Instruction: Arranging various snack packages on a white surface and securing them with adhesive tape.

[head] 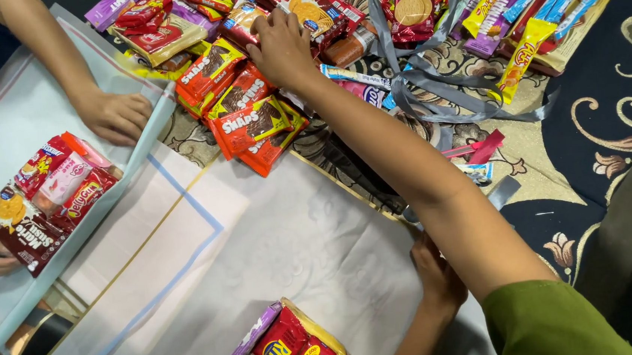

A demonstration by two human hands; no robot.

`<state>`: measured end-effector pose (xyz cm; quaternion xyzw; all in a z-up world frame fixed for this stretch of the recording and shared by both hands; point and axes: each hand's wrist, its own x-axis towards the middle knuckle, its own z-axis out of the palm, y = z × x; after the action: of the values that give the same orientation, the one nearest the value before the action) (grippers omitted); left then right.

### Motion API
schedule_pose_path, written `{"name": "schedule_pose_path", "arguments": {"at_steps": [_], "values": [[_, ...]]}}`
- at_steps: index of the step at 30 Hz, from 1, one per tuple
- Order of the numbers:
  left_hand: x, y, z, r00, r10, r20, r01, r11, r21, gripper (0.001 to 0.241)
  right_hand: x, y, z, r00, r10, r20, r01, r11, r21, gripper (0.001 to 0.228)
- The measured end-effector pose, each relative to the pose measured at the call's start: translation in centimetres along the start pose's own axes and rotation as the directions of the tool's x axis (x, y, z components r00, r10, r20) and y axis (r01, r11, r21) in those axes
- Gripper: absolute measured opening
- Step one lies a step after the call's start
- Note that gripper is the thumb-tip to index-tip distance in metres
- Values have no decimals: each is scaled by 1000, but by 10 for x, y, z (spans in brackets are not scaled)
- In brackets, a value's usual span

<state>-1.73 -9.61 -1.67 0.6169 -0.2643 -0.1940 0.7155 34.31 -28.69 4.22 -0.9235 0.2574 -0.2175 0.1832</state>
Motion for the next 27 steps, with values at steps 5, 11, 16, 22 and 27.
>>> {"name": "schedule_pose_path", "arguments": {"at_steps": [5,11,16,22,27], "values": [[5,7,-2,998,-61,0,61,996,63,45,9,-11,-40,943,155,293,-210,963,167,49],[2,16,-5,994,-74,-84,68,995,-75,46,10,28,-110,886,-103,453,-158,851,501,42],[3,17,-6,982,52,-182,-22,987,162,61,-10,93,-140,923,-338,182,279,917,286,25],[5,16,-3,949,-8,-316,100,956,276,67,-91,95,-186,883,-342,321,272,931,244,27],[16,23,-2,982,89,-166,-47,970,239,65,-117,118,-162,910,-307,278,283,951,124,29]]}}
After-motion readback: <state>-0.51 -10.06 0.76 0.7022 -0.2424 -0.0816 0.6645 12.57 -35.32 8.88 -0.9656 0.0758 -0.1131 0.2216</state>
